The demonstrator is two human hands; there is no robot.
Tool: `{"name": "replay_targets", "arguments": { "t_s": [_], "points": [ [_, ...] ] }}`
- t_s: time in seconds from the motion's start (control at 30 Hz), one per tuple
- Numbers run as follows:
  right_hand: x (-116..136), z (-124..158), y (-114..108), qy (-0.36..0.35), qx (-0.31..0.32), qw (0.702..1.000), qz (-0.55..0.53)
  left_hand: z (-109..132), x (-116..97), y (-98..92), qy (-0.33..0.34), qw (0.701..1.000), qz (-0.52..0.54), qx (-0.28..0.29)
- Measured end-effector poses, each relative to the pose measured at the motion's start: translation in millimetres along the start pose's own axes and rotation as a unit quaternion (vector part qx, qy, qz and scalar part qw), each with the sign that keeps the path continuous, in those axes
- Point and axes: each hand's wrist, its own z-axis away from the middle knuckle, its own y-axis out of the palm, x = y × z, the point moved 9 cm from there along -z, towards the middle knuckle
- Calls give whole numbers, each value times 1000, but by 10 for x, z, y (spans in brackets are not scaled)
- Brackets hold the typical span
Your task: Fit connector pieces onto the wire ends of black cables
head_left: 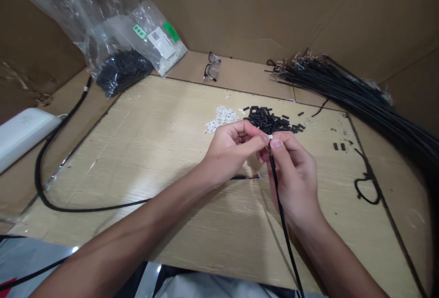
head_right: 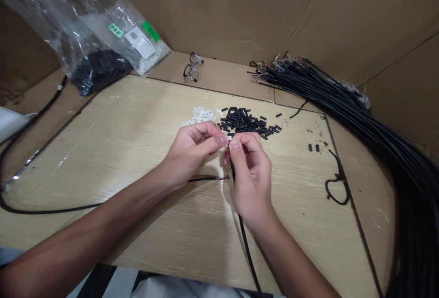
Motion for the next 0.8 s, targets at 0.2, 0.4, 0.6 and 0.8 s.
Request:
{"name": "replay_targets", "arguments": {
  "t_s": [0.2,0.4,0.6,0.8],
  "points": [
    [-91,-10,100,73,42,992,-96,10,20,-9,-13,1000,-18,-5],
    [-115,-21,127,82,44,986,-139,16,13,-9,-11,1000,-22,-9],
    [-112,-20,138,79,49,987,-133,24,46,-21,-9,999,-26,-24],
    [-128,9,149,86,47,984,-150,15,62,-49,-2,999,-16,-49]
  ]
}}
